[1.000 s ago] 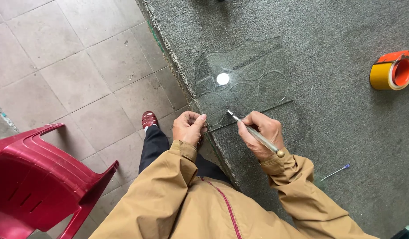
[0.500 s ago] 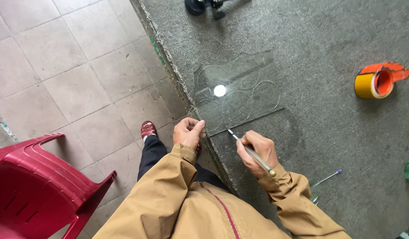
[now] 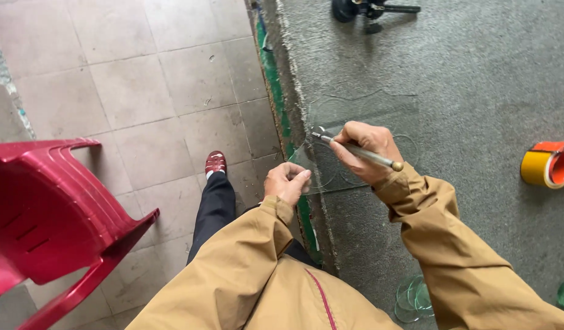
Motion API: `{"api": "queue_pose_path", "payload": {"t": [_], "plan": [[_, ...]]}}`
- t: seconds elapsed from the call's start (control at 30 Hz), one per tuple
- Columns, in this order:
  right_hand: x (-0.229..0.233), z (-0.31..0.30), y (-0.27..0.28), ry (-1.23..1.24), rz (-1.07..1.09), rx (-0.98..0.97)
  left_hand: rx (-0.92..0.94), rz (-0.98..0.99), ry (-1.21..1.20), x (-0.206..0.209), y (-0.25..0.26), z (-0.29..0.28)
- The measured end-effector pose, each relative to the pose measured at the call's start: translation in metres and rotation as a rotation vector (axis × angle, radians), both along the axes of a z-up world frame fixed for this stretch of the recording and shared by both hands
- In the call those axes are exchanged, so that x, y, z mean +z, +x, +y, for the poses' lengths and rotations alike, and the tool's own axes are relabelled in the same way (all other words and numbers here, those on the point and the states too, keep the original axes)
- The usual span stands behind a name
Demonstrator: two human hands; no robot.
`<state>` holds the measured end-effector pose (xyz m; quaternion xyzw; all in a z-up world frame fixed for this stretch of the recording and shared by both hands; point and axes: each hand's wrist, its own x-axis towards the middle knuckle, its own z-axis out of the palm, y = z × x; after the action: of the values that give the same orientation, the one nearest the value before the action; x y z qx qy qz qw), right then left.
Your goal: Cutting circular pieces of glass from a sheet using a manual glass cutter and breaking them by hand
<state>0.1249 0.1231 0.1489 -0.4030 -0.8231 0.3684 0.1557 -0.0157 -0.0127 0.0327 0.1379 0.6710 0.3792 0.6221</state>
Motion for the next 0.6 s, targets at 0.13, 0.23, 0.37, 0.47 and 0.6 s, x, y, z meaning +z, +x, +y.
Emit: {"api": "queue_pose_path", "payload": {"t": [0.13,0.23,0.37,0.47,0.6], "plan": [[-0.009,0.003,-0.006,-0.010,-0.014,0.022,-0.029,0.025,0.006,-0.013,0.003,0.003],[-0.010,0.006,-0.005,0.007,-0.035,0.033,-0.053,0.033,0.017,-0.017,0.007,0.006],[-0.012,0.010,-0.004,0.029,-0.047,0.050,-0.069,0.026,0.012,-0.017,0.008,0.009],[-0.021,0.010,-0.002,0.064,-0.048,0.106,-0.085,0.024,0.005,-0.020,0.006,0.008],[-0.018,0.014,0.000,0.062,-0.016,0.139,-0.105,0.026,0.006,-0.017,0.004,0.008]]}}
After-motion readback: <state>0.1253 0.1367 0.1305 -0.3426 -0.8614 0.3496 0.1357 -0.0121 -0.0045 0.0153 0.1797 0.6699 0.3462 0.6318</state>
